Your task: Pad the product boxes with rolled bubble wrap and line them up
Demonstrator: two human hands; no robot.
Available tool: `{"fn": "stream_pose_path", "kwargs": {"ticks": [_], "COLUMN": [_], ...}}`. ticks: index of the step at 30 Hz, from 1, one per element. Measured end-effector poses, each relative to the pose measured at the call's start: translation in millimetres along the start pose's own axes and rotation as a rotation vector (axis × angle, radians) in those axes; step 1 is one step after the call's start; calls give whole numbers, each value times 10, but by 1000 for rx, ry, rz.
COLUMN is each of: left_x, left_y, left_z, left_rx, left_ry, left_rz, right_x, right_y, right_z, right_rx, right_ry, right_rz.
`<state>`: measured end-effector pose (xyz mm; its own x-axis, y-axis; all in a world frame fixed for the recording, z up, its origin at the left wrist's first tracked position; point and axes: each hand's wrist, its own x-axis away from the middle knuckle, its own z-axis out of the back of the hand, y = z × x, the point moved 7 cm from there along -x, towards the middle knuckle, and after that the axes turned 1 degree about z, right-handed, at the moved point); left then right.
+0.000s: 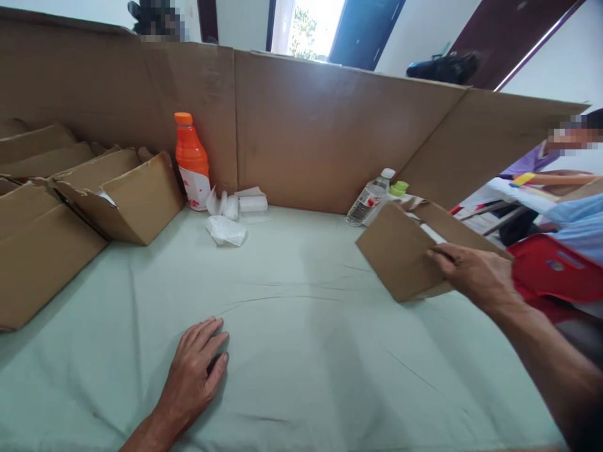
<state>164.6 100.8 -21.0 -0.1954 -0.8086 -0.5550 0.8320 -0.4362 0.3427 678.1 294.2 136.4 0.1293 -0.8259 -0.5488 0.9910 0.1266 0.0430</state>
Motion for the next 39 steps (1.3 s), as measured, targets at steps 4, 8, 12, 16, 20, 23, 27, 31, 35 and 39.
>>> {"fn": "stream_pose_path", "kwargs": {"ticks": [4,8,12,16,20,23,27,31,35,39], "left_x": [58,128,198,257,255,198,63,-105,-278,-363], "left_y": [-78,-173,-182,-175,-160,-117,-40,-77,-238,-611], "left_z": [8,52,169,287,254,145,6,-21,89,276], "left_rx": [34,106,235,323,424,502,591,667,708,707], "left_ry": [35,45,42,25,-31,-59,-72,-55,-22,36], "left_rz": [54,208,328,412,446,455,452,524,618,750], "right_x": [346,602,798,839,1087,1411,1770,1870,1735,1465], "right_y": [-1151,-2072,-2561,-2253,-1706,-1767,-2059,-2186,-2350,-2824], "right_z": [434,772,1077,1177,526,-146,-608,-696,-715,-725], "right_rx": [-180,-320,-490,-684,-976,-1177,-1291,-1328,-1325,-1417], "right_ry": [38,-53,-104,91,8,-310,-514,-525,-558,-644], "right_rz": [339,555,679,315,-327,-544,-657,-724,-645,-490]}}
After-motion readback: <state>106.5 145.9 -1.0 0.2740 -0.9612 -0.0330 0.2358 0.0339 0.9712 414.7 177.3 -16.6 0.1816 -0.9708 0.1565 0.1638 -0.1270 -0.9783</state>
